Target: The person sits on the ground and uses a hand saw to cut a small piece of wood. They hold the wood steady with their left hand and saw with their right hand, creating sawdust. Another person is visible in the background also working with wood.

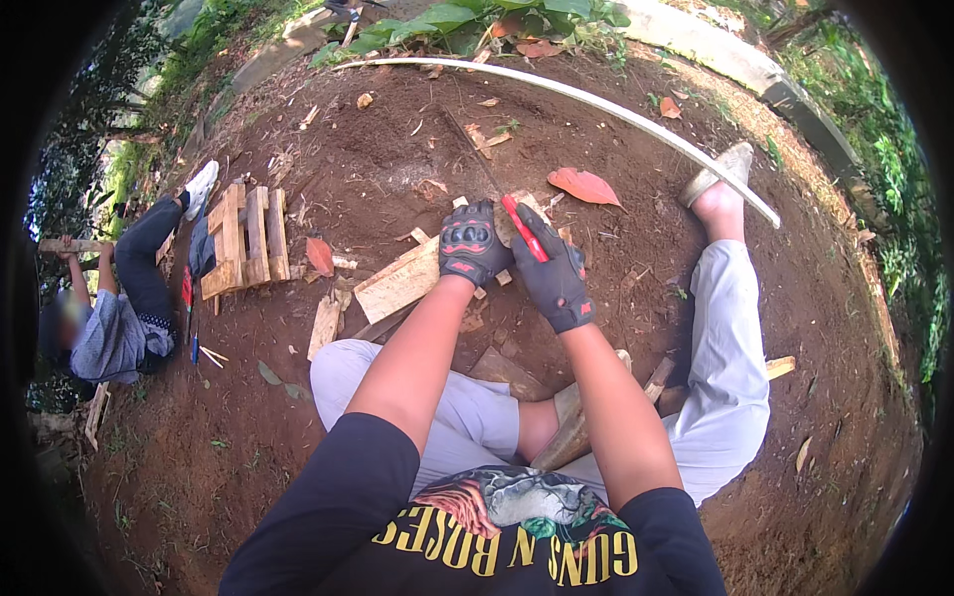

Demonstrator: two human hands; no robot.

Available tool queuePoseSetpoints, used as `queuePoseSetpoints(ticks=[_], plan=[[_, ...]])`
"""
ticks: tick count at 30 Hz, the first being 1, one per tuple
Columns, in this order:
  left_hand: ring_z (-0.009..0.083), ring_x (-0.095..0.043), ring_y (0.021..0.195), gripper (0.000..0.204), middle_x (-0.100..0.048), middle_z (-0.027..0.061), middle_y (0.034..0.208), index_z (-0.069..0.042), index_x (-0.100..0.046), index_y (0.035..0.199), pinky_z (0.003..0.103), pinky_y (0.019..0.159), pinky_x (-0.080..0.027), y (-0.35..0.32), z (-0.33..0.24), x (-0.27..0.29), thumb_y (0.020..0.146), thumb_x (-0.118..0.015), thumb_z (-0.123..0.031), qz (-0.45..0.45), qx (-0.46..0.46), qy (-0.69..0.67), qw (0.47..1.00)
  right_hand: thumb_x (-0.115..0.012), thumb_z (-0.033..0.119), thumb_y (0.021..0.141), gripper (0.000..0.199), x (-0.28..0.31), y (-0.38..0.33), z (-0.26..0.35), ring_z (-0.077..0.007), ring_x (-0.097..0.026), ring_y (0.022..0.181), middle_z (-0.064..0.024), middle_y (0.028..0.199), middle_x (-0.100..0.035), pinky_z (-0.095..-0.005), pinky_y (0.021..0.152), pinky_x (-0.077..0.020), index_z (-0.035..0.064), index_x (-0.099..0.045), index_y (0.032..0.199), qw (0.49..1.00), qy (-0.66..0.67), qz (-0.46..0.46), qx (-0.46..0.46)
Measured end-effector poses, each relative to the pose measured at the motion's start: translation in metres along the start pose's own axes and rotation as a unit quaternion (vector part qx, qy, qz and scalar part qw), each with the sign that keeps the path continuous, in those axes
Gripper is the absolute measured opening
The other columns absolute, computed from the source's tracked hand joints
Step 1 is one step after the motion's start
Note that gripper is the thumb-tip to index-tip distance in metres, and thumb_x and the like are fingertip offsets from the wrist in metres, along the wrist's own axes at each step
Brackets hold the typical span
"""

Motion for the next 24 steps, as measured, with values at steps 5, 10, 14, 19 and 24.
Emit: queuePoseSetpoints(ticks=[5,10,14,19,24], plan=[[0.034,-0.069,0.131,0.089,-0.071,0.0163,0.142,-0.006,-0.064,0.147,0.047,0.115,-0.052,-0.003,-0.003,0.013,0.077,-0.089,-0.053,0.028,0.015,0.024,0.999,-0.072,0.024,0.104,0.051,0.087,-0.139,0.023,-0.0374,-0.071,0.134,-0.0196,0.147,-0.072,-0.0458,0.112,-0.0553,0.013,-0.066,0.154,0.994,-0.101,0.017,-0.044],[0.0326,-0.068,0.132,0.095,-0.07,0.0149,0.144,-0.005,-0.06,0.152,0.047,0.116,-0.051,0.0,-0.011,0.014,0.076,-0.09,-0.054,0.046,0.016,0.024,0.999,-0.075,0.014,0.1,0.048,0.143,-0.229,0.068,-0.0308,-0.076,0.128,-0.0191,0.142,-0.076,-0.0412,0.107,-0.0576,0.0018,-0.07,0.147,0.989,-0.122,0.003,-0.081],[0.0338,-0.069,0.13,0.094,-0.071,0.0161,0.142,-0.004,-0.061,0.15,0.048,0.114,-0.052,0.0,-0.006,0.008,0.076,-0.09,-0.053,0.038,0.006,0.026,0.999,-0.074,0.014,0.102,0.048,0.13,-0.201,0.056,-0.0337,-0.075,0.129,-0.02,0.143,-0.074,-0.0445,0.108,-0.0578,0.0041,-0.068,0.149,0.989,-0.136,0.007,-0.05],[0.0363,-0.067,0.132,0.092,-0.071,0.0201,0.14,-0.001,-0.063,0.148,0.048,0.114,-0.052,-0.001,-0.001,0.009,0.078,-0.088,-0.054,0.013,0.004,0.008,1.0,-0.072,0.021,0.104,0.049,0.05,-0.07,0.009,-0.0368,-0.074,0.128,-0.0159,0.142,-0.075,-0.0442,0.108,-0.0579,0.0167,-0.068,0.153,0.995,-0.092,0.005,0.029],[0.0379,-0.069,0.125,0.079,-0.072,0.0217,0.133,0.0,-0.067,0.14,0.05,0.11,-0.052,-0.002,-0.005,0.0,0.083,-0.082,-0.053,-0.01,-0.025,0.003,1.0,-0.075,0.024,0.103,0.051,0.001,0.0,-0.006,-0.0347,-0.072,0.133,-0.0183,0.145,-0.074,-0.0433,0.112,-0.0556,0.0132,-0.068,0.153,0.997,-0.043,-0.019,0.065]])
Point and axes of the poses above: each hand's wrist, its own y-axis towards the middle knuckle, its own x-axis out of the back of the hand, z = x × y, the point moved 4 cm from there along y, towards the middle knuckle
